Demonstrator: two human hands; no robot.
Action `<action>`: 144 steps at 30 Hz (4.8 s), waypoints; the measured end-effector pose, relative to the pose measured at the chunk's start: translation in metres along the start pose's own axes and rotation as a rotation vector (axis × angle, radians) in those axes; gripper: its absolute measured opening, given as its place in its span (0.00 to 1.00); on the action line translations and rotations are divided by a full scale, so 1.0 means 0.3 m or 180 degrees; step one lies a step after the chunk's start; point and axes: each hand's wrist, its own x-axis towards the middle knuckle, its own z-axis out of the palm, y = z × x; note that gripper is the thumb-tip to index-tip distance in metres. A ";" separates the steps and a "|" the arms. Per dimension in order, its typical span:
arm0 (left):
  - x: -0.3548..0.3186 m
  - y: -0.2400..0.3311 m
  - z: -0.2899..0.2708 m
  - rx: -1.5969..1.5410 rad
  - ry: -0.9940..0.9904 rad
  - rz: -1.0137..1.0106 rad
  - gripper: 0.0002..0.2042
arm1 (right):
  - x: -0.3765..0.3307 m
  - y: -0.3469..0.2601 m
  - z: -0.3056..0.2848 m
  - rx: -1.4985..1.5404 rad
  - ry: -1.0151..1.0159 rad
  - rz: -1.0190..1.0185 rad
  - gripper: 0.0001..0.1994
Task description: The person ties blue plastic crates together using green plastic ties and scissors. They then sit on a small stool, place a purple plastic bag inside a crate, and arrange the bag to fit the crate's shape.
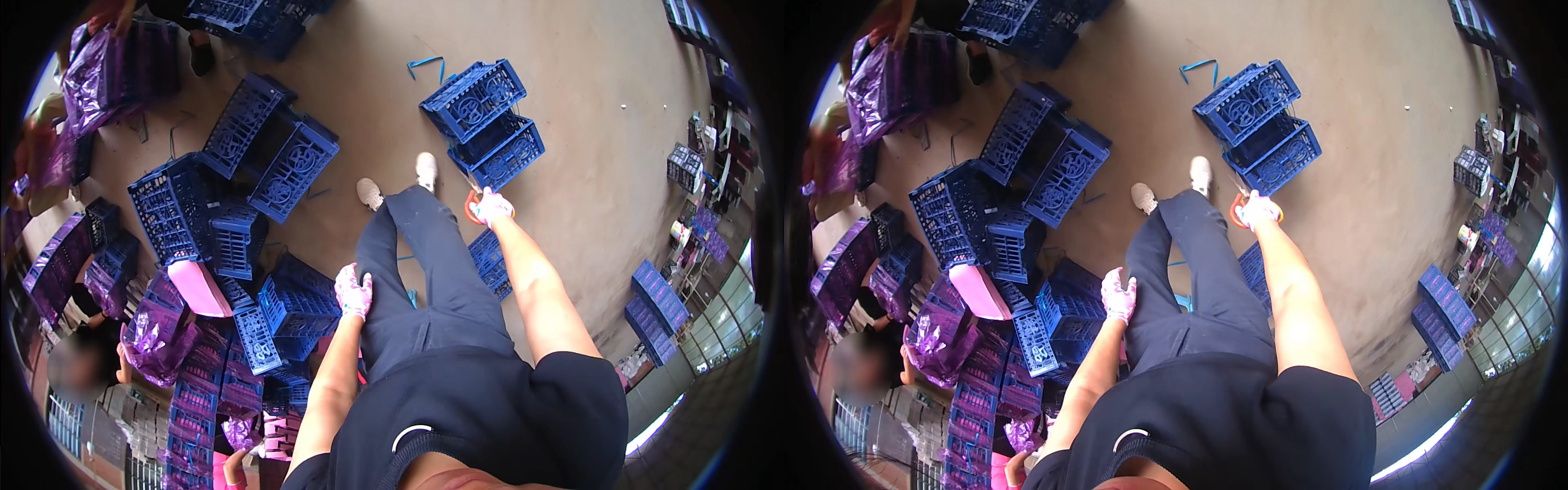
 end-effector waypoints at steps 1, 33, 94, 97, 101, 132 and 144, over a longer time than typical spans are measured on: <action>0.016 0.017 0.041 0.0043 -0.0103 0.0068 0.24 | 0.064 -0.017 0.015 -0.0181 0.0091 -0.0051 0.31; 0.054 0.246 0.578 0.1113 -0.0728 0.0901 0.20 | 0.675 0.253 0.248 0.3868 -0.2748 -0.1119 0.18; -0.199 0.519 0.214 -0.0025 -0.0655 0.0567 0.22 | -0.077 0.994 0.354 0.2464 -0.0486 -0.0105 0.27; -0.147 0.423 0.069 -0.0634 -0.0335 0.0207 0.22 | 0.005 1.048 0.255 0.3623 -0.0404 0.0219 0.25; -0.139 0.203 -0.126 -0.0788 0.0124 -0.0078 0.20 | -0.078 0.900 0.072 0.3799 0.0093 -0.0350 0.20; -0.725 0.252 -0.307 -0.7536 0.2737 -0.0472 0.09 | -1.411 -0.639 0.023 -0.1563 -0.1755 -0.6257 0.23; -0.887 -0.146 -0.067 -0.8016 0.4091 -0.0514 0.12 | -1.537 -0.730 0.285 -0.3130 0.0108 -0.7328 0.22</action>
